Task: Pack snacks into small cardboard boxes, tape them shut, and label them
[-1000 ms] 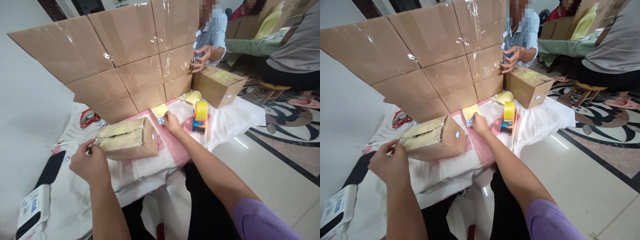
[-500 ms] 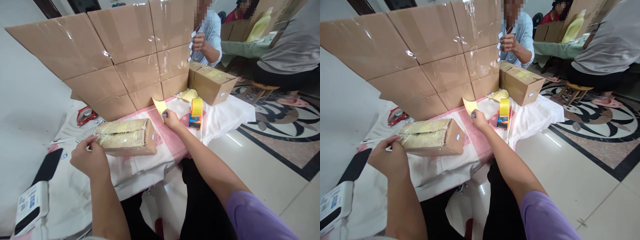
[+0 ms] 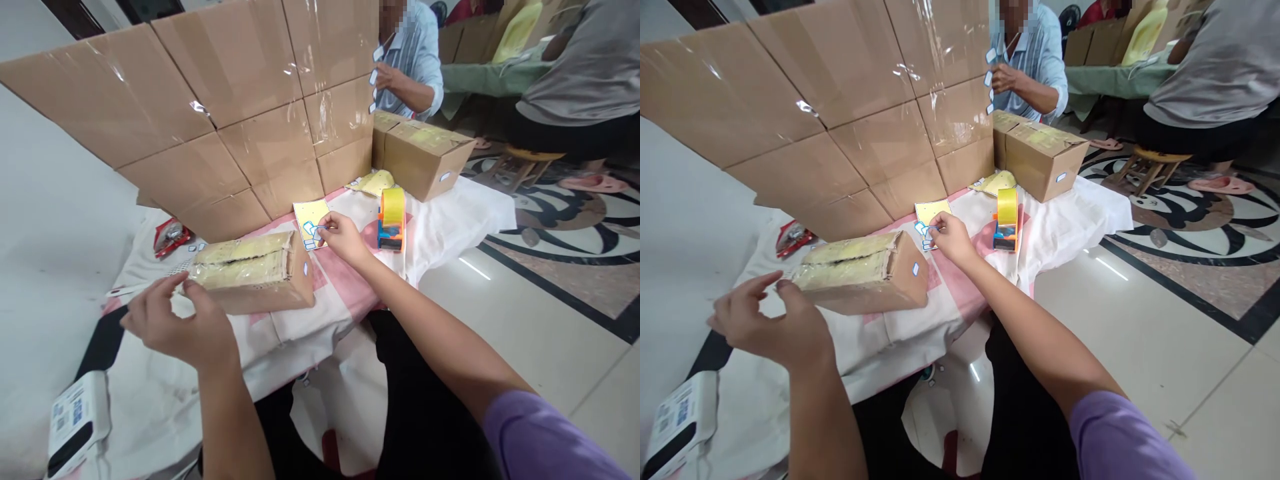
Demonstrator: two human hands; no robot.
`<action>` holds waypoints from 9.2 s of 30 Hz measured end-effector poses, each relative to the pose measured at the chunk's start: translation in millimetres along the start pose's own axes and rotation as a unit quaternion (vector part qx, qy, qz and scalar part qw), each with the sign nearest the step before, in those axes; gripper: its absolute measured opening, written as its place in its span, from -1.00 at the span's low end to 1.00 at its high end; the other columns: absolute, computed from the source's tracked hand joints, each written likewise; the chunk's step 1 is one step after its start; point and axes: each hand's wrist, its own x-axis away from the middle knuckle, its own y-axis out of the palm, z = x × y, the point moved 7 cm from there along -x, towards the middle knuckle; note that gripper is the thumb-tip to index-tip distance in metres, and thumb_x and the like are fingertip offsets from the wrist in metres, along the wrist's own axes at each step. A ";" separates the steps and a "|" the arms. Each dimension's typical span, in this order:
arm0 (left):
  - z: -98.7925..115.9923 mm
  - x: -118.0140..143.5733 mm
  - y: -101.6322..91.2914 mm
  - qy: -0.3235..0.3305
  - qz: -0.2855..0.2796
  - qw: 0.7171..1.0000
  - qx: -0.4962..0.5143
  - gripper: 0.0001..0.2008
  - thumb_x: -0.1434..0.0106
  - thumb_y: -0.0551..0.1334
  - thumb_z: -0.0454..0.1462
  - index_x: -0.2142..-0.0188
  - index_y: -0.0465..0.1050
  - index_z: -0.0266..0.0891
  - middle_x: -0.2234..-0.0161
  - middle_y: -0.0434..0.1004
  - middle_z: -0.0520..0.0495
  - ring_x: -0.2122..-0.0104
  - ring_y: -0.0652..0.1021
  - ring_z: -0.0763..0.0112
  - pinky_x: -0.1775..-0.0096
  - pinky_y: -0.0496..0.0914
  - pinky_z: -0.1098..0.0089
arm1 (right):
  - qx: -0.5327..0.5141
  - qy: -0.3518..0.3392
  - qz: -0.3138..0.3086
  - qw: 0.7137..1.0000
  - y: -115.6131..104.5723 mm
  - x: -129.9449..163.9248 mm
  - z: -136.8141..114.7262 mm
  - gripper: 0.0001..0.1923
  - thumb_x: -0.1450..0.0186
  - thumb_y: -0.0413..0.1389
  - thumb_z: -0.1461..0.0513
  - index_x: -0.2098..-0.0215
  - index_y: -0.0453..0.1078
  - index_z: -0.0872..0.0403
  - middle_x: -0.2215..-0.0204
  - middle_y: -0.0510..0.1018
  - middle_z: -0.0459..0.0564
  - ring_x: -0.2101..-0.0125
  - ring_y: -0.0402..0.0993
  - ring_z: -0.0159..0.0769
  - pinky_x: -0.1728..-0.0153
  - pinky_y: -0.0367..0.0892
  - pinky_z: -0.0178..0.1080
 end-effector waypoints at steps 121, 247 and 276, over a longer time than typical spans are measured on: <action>114.0 80.8 6.0 -0.033 -0.276 0.909 0.310 -0.91 -0.29 0.26 -0.38 0.33 0.46 -0.18 0.55 0.39 0.14 0.52 0.37 0.51 0.32 0.28 0.41 | 0.325 0.037 0.133 0.935 -39.3 -54.7 61.8 -0.76 -0.34 0.06 0.18 0.20 0.54 0.10 0.22 0.58 0.06 0.21 0.45 -0.19 0.21 0.28 -0.23; 47.8 67.9 28.9 0.017 -0.099 0.973 0.209 -0.61 -0.33 0.14 -0.10 -0.02 0.41 -0.31 0.00 0.32 -0.29 -0.08 0.33 0.00 -0.05 0.29 0.02 | 0.159 -0.246 0.010 0.956 -12.4 96.9 -87.5 0.08 0.06 0.43 0.04 -0.32 0.05 -0.06 -0.14 0.29 0.11 -0.16 0.30 -0.03 -0.15 0.35 -0.02; 97.9 102.7 67.4 0.028 -0.271 0.902 0.336 -0.90 -0.33 0.16 -0.33 0.20 0.44 -0.19 0.21 0.44 -0.09 0.13 0.48 0.23 0.06 0.38 0.23 | 0.471 -0.103 0.283 0.829 -391.5 91.4 -46.5 0.04 0.00 0.31 -0.13 -0.28 0.03 0.10 -0.12 0.25 0.24 -0.13 0.26 0.13 -0.17 0.24 0.14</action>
